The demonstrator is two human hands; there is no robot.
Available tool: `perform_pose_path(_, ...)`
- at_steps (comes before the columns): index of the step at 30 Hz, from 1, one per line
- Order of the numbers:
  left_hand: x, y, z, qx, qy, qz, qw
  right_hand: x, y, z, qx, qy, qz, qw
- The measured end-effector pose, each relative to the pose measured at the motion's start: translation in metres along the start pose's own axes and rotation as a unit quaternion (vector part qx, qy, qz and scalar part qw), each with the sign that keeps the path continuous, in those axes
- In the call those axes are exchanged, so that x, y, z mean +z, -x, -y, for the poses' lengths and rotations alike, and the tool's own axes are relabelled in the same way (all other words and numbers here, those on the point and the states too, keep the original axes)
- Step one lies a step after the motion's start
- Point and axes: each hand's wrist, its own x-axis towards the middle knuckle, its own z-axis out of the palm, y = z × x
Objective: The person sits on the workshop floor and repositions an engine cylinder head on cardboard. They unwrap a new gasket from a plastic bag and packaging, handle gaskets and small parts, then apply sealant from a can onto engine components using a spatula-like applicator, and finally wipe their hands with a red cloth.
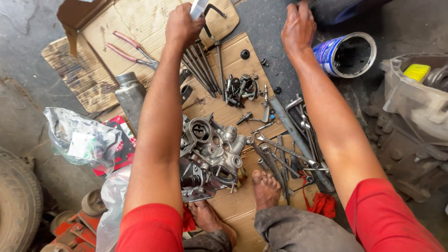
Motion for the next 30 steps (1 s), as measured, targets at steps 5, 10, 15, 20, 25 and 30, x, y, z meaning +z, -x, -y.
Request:
perform_pose_path(5, 0.006, 0.004, 0.005, -0.041, 0.015, -0.044, 0.998, -0.028, 0.009, 0.009, -0.015, -0.085, 0.013, 0.996)
perform_pose_path(10, -0.025, 0.021, -0.005, -0.154, 0.029, -0.054, 0.986, -0.01, 0.031, 0.011, -0.039, -0.172, 0.066, 0.982)
perform_pose_path(15, -0.1, 0.083, -0.016, -0.03, 0.016, -0.039, 0.999, -0.025, 0.049, 0.068, -0.166, -0.211, 0.214, 0.939)
perform_pose_path(20, -0.206, 0.223, -0.026, 0.082, -0.004, -0.024, 0.996, -0.031, 0.056, 0.067, -0.204, -0.198, 0.283, 0.916)
perform_pose_path(25, -0.29, 0.381, -0.045, -0.133, -0.077, 0.077, 0.985, -0.114, 0.055, 0.096, -0.104, -0.2, 0.34, 0.913)
perform_pose_path(30, -0.311, 0.478, -0.079, -0.223, -0.049, 0.012, 0.974, -0.083, 0.093, 0.102, -0.163, -0.177, 0.301, 0.923)
